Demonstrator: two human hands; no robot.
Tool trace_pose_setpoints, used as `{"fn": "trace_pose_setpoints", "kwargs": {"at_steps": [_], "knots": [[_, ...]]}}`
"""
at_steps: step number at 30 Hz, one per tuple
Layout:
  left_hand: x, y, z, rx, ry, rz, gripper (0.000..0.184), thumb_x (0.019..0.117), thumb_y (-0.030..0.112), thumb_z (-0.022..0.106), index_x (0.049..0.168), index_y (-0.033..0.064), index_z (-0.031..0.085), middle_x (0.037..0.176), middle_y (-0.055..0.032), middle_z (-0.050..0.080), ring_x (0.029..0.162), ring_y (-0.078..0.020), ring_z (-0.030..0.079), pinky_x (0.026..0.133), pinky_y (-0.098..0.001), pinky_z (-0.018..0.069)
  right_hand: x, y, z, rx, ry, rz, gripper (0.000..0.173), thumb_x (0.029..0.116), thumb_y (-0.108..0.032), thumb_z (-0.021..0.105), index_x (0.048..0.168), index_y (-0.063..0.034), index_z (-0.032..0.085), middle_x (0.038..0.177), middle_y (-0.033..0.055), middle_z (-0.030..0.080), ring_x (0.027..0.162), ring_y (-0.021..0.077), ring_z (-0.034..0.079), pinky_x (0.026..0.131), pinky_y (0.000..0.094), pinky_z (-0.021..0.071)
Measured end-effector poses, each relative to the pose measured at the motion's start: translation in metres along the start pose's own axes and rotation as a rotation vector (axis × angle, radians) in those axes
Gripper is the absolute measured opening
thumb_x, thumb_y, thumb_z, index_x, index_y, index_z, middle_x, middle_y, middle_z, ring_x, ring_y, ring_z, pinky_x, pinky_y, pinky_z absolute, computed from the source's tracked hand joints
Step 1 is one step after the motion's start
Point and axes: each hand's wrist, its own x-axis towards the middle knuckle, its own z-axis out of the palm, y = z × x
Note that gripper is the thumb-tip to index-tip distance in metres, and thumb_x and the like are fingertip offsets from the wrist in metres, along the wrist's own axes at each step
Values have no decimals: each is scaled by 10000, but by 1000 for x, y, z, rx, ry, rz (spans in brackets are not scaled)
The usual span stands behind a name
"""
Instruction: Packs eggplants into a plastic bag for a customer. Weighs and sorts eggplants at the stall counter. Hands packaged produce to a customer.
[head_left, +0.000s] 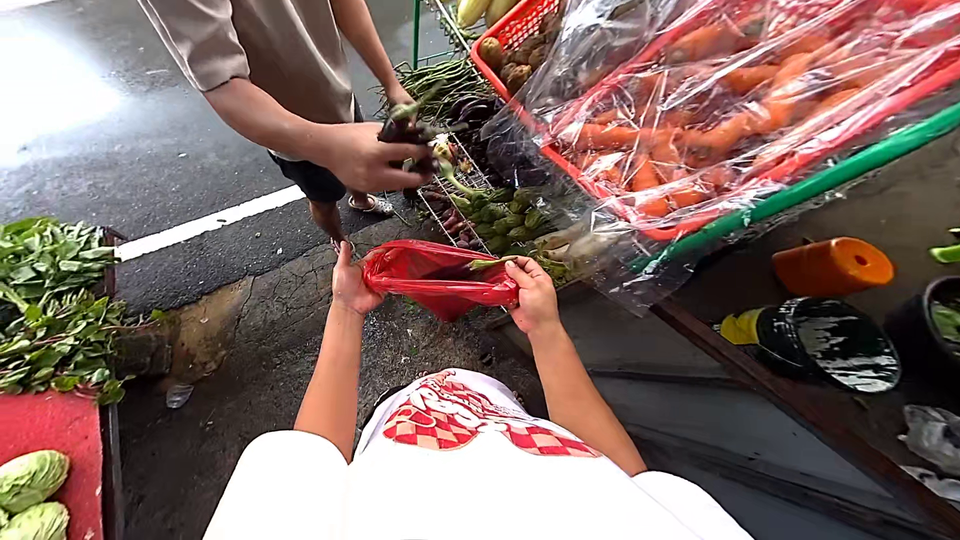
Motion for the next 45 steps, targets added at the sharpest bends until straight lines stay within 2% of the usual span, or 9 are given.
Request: {"fn": "trace_pose_setpoints", "kwargs": {"at_steps": [6,9,12,17,23,35,39,43,45], "knots": [[5,-1,-10,45,-69,77,966,930,800,-31,1155,140,637,934,-90,741,828,-209,723,688,-410,607,8,3,1,6,-52,71,136,1091,-100,449,1115,-69,579,845,43,658,651,105,638,579,261,558],[4,0,-11,76,-138,100,978,922,790,-65,1308,166,582,1026,-87,745,915,-217,727,760,-427,613,11,0,4,23,-67,72,138,1095,-109,444,1133,-71,571,881,51,664,710,129,667,631,297,586],[5,-3,-9,114,-167,92,995,907,782,-116,1406,196,515,1103,-78,732,985,-214,713,822,-429,602,15,3,2,10,-46,71,112,1091,-113,456,1105,-87,564,848,29,639,680,105,642,602,273,566],[15,-13,-6,136,-130,55,1013,889,796,-131,1459,216,472,1181,-84,710,1056,-221,693,869,-447,585,18,4,-8,79,-23,65,128,1090,-105,447,1078,-91,573,851,26,656,689,100,654,623,275,580],[25,-23,-2,145,-72,44,995,892,803,-115,1403,235,522,1121,-70,716,1004,-216,694,832,-451,587,16,-2,-8,76,-44,39,91,1069,-78,482,1070,-89,572,857,22,641,711,97,646,668,286,584],[33,-30,-19,153,-112,42,964,898,798,-102,1325,227,548,1039,-35,734,926,-180,710,778,-403,599,14,-5,-7,52,-63,34,115,1074,-88,471,1055,-95,584,867,12,649,701,73,644,643,247,574],[31,-34,-21,167,-125,51,960,897,800,-84,1388,218,500,1131,-47,724,1007,-196,703,830,-420,595,12,-5,-10,47,-31,56,122,1077,-100,478,1063,-88,599,845,18,651,669,73,639,604,239,567],[26,-48,-11,391,-206,59,959,919,745,-149,1546,258,389,1436,-57,580,1239,-217,610,972,-449,550,9,0,-25,64,15,51,121,1067,-76,462,1050,-83,582,826,17,650,661,81,639,585,244,558],[25,-62,-3,561,-303,49,758,1038,622,-5,1510,221,432,1385,-32,615,1189,-166,634,945,-393,565,3,1,-43,42,29,42,117,1069,-89,458,1059,-84,575,834,11,643,669,77,631,593,243,552]]}}
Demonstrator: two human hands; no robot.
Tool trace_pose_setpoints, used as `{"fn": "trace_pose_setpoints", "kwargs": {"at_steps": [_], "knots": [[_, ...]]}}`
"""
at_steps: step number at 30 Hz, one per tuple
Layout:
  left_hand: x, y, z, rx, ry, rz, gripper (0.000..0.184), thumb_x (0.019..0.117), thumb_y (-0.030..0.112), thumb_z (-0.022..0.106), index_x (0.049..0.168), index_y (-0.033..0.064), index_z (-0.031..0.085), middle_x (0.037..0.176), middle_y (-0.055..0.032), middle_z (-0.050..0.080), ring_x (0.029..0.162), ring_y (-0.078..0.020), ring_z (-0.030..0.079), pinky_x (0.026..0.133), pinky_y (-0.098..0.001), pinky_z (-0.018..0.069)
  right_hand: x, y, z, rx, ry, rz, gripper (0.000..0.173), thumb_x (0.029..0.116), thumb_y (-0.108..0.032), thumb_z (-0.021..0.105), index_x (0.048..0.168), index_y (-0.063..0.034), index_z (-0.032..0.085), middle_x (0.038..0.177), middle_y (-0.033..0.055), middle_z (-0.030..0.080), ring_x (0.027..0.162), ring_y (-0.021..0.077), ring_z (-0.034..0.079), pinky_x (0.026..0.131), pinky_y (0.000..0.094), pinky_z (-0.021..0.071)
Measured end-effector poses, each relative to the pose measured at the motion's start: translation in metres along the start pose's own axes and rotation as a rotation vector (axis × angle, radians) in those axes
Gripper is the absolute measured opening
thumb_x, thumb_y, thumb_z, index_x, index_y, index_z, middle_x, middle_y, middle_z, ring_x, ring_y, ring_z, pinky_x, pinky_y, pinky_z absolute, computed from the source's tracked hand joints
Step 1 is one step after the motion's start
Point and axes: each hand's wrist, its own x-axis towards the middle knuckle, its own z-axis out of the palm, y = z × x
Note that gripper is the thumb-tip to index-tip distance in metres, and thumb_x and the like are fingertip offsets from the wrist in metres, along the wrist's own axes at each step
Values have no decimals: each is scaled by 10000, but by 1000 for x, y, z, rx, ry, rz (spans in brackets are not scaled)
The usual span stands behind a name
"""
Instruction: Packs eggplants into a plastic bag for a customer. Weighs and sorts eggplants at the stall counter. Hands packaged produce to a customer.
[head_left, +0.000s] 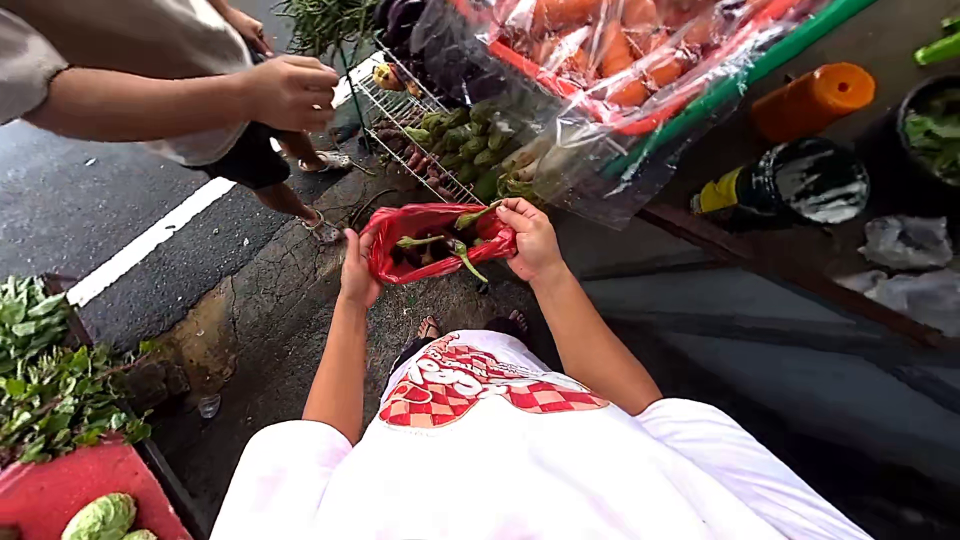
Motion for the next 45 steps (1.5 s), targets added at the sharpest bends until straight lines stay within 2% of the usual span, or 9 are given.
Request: {"fn": "trace_pose_setpoints", "kwargs": {"at_steps": [2,6,15,18,24,30,34,37,45], "knots": [[2,-7,23,148,-81,-49,470,1040,381,378,1446,163,474,1244,-28,662,1044,-127,668,858,-348,589,-7,-2,-24,-22,16,-23,123,1071,-107,454,1066,-90,575,827,4,641,657,70,623,588,243,552],[5,-17,92,430,-331,-216,480,950,-13,584,1419,17,488,1197,-115,661,987,-162,682,880,-360,587,-35,-15,-88,-69,41,-51,133,1073,-119,462,1085,-107,594,811,-26,644,627,45,614,569,227,552],[-13,-108,294,814,-960,-334,674,944,114,635,1535,-31,345,1444,-163,536,1228,-91,592,1029,-263,509,-143,-54,-299,-341,35,-202,150,989,-32,542,1060,67,630,925,69,658,805,66,599,776,282,528],[-28,-150,365,870,-1073,-341,660,957,81,596,1543,-47,323,1500,-196,480,1291,-106,551,1075,-272,469,-197,-67,-368,-265,193,-202,113,995,4,533,1021,77,615,855,26,620,779,27,571,773,235,501],[-62,-209,514,916,-1319,-479,659,941,87,579,1538,-16,321,1393,-151,562,1100,-119,658,916,-325,581,-311,-69,-468,-48,616,-344,97,995,-40,509,975,1,594,806,-50,583,752,-3,557,752,212,486],[-104,-312,665,1174,-1767,-572,669,998,153,579,1590,58,283,1515,-182,474,1240,-230,602,987,-424,549,-413,-39,-520,106,1100,-408,95,1005,-62,515,1005,7,580,842,-24,575,775,20,553,768,236,486],[-178,-393,761,1197,-1997,-488,707,1001,124,606,1610,71,252,1602,-200,364,1378,-283,488,1092,-462,465,-475,-24,-529,332,1549,-393,177,1020,-54,511,1124,62,593,1008,88,618,901,106,590,855,309,511],[-253,-439,828,1154,-2121,-435,745,984,94,634,1618,78,241,1604,-207,353,1394,-294,469,1097,-464,460,-517,-13,-542,583,1836,-539,139,980,-42,545,1103,13,574,934,54,615,817,108,613,773,311,548],[-482,-542,984,959,-2562,14,483,1021,92,570,1467,-65,471,1491,-239,507,1386,-280,497,1164,-420,397,-660,-10,-654,681,2237,-549,167,929,-74,686,1016,27,585,935,93,607,831,146,594,768,342,523]]}}
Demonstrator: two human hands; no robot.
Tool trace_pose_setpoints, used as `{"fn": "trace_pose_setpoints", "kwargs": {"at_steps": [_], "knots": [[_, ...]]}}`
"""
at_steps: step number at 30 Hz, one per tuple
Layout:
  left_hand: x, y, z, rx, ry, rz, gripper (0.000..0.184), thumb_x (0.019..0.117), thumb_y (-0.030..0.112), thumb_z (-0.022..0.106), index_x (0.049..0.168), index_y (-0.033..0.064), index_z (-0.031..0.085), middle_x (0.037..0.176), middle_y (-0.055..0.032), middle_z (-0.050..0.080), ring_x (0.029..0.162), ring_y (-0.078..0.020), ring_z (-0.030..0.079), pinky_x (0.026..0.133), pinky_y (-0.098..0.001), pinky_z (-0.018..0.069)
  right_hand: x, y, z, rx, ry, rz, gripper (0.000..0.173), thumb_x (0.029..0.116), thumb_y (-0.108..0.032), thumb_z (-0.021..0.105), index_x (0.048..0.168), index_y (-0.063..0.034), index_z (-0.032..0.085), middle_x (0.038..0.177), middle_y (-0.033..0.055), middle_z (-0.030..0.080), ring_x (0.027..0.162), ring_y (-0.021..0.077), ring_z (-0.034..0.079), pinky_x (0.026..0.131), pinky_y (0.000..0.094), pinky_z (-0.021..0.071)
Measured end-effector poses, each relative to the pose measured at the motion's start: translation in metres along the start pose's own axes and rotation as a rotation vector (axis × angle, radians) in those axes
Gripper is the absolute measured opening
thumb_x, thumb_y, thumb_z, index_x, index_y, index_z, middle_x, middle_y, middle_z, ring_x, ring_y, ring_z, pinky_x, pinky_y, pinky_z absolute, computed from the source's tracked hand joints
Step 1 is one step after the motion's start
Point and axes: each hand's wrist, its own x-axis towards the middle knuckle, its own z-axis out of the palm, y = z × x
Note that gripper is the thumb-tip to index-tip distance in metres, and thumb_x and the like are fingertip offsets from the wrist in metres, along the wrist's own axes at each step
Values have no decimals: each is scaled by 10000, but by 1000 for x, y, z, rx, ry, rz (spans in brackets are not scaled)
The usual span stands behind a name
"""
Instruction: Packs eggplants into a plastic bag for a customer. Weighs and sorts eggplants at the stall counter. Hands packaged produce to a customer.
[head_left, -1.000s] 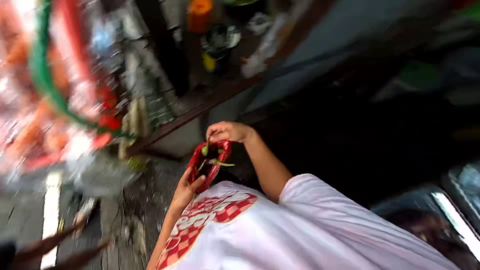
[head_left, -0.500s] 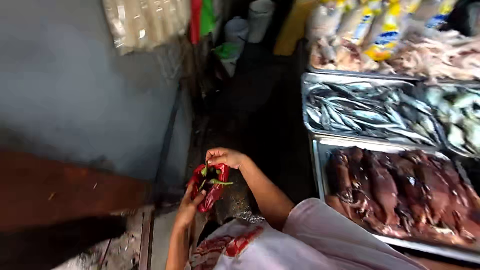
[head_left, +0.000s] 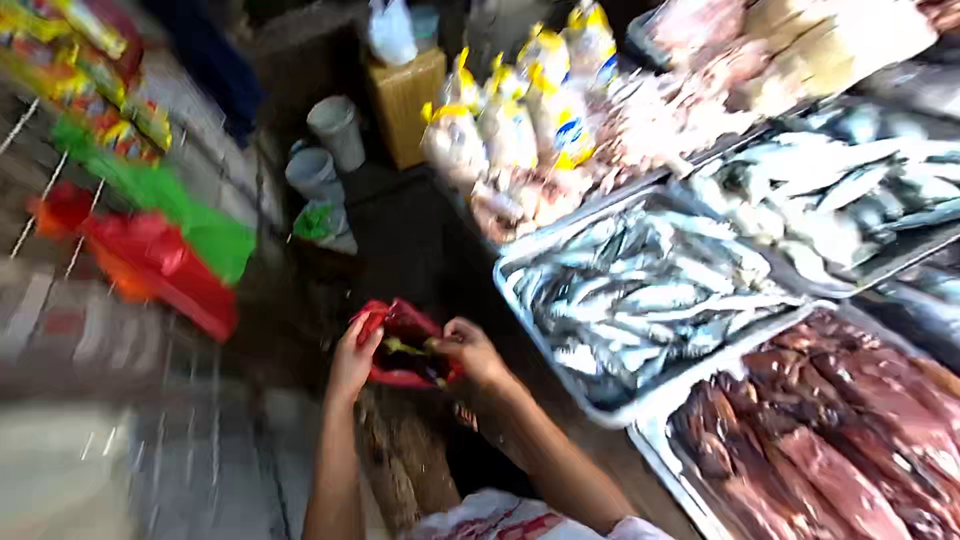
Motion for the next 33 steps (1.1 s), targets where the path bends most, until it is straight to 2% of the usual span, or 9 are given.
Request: {"fn": "trace_pose_setpoints", "kwargs": {"at_steps": [5,10,15,17,20,23,26,29,33], "knots": [[144,45,-66,361,22,71,526,1029,99,571,1514,-43,426,1497,-300,481,1398,-412,477,1170,-561,362,139,-88,31,0,-67,-15,280,974,-98,664,1166,82,570,1042,183,638,930,220,631,857,402,536],[269,70,-129,472,133,232,333,1065,60,461,1326,-104,584,1335,-334,596,1287,-469,561,1101,-614,410,258,-143,64,-16,-137,-112,269,970,-57,656,1165,107,570,1018,195,642,914,221,630,847,386,535],[426,86,-139,427,133,308,322,1058,47,450,1256,-172,579,1227,-375,621,1184,-464,614,1045,-586,451,399,-164,75,-63,-110,-94,281,974,-56,662,1167,116,551,1007,202,646,893,226,636,837,388,537],[497,103,-134,441,-2,256,341,1072,92,461,1282,-148,580,1238,-357,625,1198,-451,610,1053,-589,445,455,-173,76,-33,-31,-6,398,984,-81,662,1288,114,495,1118,241,649,965,264,666,885,418,553],[612,135,-116,518,-263,351,342,1078,123,465,1287,-106,607,1219,-325,652,1183,-441,629,1039,-605,460,537,-191,65,25,135,132,538,983,-135,675,1414,84,438,1239,273,622,1047,312,667,941,462,543],[708,177,-80,554,-500,451,361,1089,134,440,1332,-80,599,1261,-301,651,1223,-425,619,1073,-586,446,598,-211,34,91,306,290,500,968,-168,702,1367,71,517,1196,250,654,1055,314,671,958,477,542],[783,226,-21,543,-631,535,362,1093,133,432,1346,-71,592,1247,-292,659,1209,-413,628,1070,-575,448,648,-223,-11,248,542,367,368,1019,-223,631,1255,57,599,1093,197,674,940,249,658,849,438,540],[846,258,45,484,-709,649,356,1088,127,452,1335,-82,599,1188,-288,684,1154,-400,661,1040,-556,474,700,-234,-65,405,785,306,290,1028,-192,611,1199,42,615,1007,155,664,849,199,638,779,387,541],[930,295,125,322,-761,700,378,1078,109,457,1378,-101,550,1260,-288,655,1202,-348,643,1064,-494,474,768,-261,-152,515,971,172,249,1002,-136,631,1173,45,629,965,147,679,816,193,655,752,379,560]]}}
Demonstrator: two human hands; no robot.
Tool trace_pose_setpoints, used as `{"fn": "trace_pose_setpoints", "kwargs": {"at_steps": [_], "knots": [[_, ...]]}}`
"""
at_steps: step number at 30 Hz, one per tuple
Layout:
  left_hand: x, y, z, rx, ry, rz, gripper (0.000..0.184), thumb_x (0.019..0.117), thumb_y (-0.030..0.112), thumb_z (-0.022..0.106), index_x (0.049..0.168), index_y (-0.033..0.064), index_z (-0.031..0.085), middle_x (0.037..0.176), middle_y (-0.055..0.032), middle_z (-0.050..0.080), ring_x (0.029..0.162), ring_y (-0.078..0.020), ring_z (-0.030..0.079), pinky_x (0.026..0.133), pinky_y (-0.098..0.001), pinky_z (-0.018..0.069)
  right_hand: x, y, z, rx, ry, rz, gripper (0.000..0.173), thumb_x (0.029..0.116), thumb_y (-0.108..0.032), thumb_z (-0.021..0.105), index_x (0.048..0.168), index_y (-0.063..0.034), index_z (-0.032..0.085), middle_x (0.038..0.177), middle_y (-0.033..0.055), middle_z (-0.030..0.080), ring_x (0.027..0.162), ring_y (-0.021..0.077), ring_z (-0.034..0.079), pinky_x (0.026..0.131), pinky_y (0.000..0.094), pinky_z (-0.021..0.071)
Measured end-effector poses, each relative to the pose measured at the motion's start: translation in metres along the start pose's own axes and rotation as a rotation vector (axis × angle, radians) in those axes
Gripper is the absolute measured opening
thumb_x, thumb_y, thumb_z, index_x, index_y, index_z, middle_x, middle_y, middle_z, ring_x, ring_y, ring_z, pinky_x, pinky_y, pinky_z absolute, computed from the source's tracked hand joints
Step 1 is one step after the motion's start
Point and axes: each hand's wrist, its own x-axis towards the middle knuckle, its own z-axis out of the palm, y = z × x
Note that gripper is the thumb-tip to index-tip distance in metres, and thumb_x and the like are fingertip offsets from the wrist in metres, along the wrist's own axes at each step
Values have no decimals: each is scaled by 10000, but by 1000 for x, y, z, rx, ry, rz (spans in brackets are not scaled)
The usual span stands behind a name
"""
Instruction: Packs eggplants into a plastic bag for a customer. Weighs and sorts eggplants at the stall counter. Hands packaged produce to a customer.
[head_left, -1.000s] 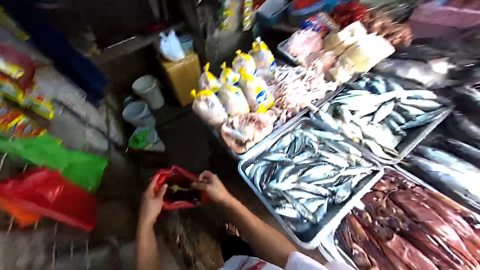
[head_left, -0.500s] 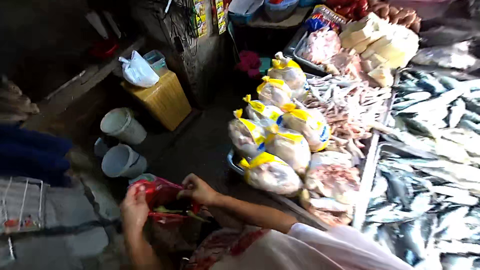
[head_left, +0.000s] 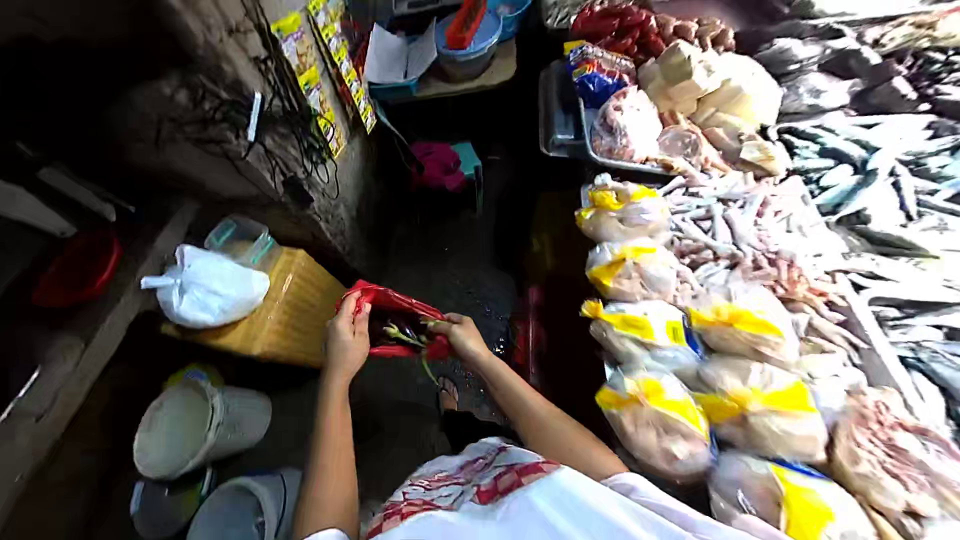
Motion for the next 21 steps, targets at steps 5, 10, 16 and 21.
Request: {"fn": "trace_pose_setpoints", "kwargs": {"at_steps": [5,10,16,21], "knots": [[131,-17,-28,-56,-82,-50,401,1073,77,453,1428,-107,490,1390,-282,582,1316,-318,570,1135,-441,418,102,-95,14,-135,-31,-112,210,996,-116,642,1129,46,636,953,136,659,806,178,635,762,367,546],[265,-27,-30,-204,-129,-12,334,1057,25,451,1346,-109,553,1322,-243,624,1224,-214,614,1072,-345,464,181,-191,4,-395,-77,-225,225,1026,-154,610,1131,41,652,975,147,671,848,186,637,815,384,528],[448,-12,7,-316,-282,77,318,1045,39,475,1307,-104,586,1270,-210,650,1154,-176,631,1026,-331,491,295,-285,-23,-271,101,-253,192,1010,-107,604,1106,57,636,943,126,661,817,164,642,777,365,552],[627,49,39,-295,-308,261,295,1058,98,518,1256,-89,633,1211,-241,677,1146,-280,652,1039,-452,490,382,-392,-43,92,290,-352,140,1037,-59,529,1148,21,559,903,66,645,734,116,654,664,304,582]]}}
